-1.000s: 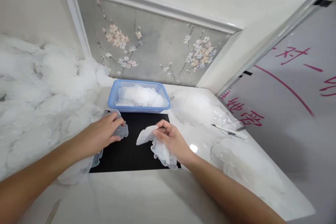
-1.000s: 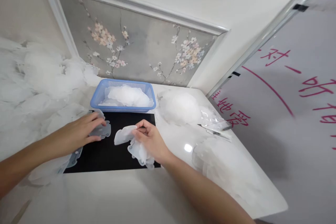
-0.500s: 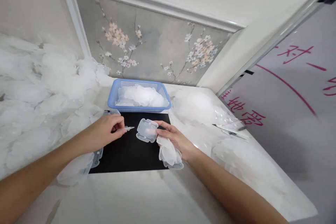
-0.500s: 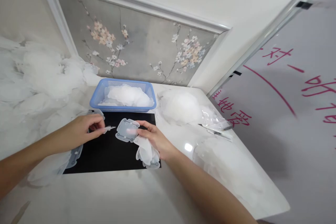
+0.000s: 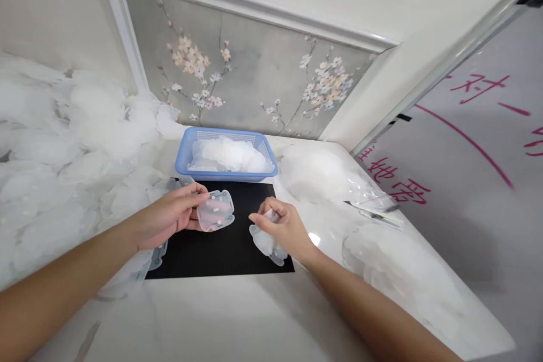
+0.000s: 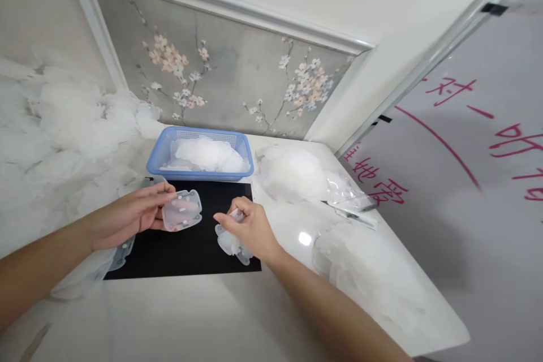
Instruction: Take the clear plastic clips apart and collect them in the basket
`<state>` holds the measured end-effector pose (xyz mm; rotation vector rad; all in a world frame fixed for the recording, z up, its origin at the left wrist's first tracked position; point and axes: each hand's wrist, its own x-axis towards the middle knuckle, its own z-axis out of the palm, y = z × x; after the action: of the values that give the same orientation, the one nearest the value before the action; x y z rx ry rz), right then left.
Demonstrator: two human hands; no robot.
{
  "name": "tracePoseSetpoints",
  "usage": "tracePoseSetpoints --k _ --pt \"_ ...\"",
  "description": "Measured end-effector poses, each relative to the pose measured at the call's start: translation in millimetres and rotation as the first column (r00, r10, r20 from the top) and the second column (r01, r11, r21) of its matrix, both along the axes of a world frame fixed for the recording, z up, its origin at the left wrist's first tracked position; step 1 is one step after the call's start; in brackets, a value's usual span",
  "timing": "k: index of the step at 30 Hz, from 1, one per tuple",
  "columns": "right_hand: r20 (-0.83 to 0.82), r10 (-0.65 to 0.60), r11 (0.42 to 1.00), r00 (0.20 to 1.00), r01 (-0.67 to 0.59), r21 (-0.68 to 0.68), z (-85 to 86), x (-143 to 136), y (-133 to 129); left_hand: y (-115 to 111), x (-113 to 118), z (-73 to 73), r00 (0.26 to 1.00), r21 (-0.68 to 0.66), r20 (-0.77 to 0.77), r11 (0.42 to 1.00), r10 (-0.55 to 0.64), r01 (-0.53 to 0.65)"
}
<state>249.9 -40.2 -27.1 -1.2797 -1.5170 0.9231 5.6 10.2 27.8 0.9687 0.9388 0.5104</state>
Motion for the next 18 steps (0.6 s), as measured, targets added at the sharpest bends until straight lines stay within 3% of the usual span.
tracePoseSetpoints --k 3,6,10,13,15,17,18 --pt "0.204 0.014 0.959 0.979 -0.071 0.274 -2.3 -3.3 -5.3 -1.3 0.6 0.5 0.998 -0.027 0.050 0.999 0.023 -0.021" --pt "0.317 0.045 0.890 0.947 -0.182 0.418 -7.5 -8.3 -9.5 -3.1 2.3 0.3 0.997 -0.034 0.077 0.999 -0.003 0.006" --pt "0.389 0.106 0.842 0.915 -0.291 0.454 -9.0 -13.6 -12.2 -8.9 6.8 0.4 0.995 -0.021 0.074 0.998 -0.063 0.065" --pt "0.232 0.160 0.896 0.959 -0.240 0.373 -3.4 -15.2 -12.3 -9.1 7.1 0.0 0.991 0.116 -0.075 0.986 -0.112 0.120" --pt "0.023 0.143 0.971 0.989 -0.145 0.189 1.1 -14.8 -10.8 -4.2 3.2 0.0 0.936 0.367 -0.350 0.912 -0.046 0.182" --pt "-0.199 0.070 0.995 0.977 -0.082 -0.049 4.4 -12.9 -7.6 4.0 -4.3 0.6 0.755 0.612 -0.630 0.715 0.182 0.338" --pt "-0.295 0.031 0.985 0.955 -0.080 -0.154 5.5 -11.4 -5.6 8.4 -9.1 1.1 0.636 0.667 -0.703 0.606 0.318 0.434"
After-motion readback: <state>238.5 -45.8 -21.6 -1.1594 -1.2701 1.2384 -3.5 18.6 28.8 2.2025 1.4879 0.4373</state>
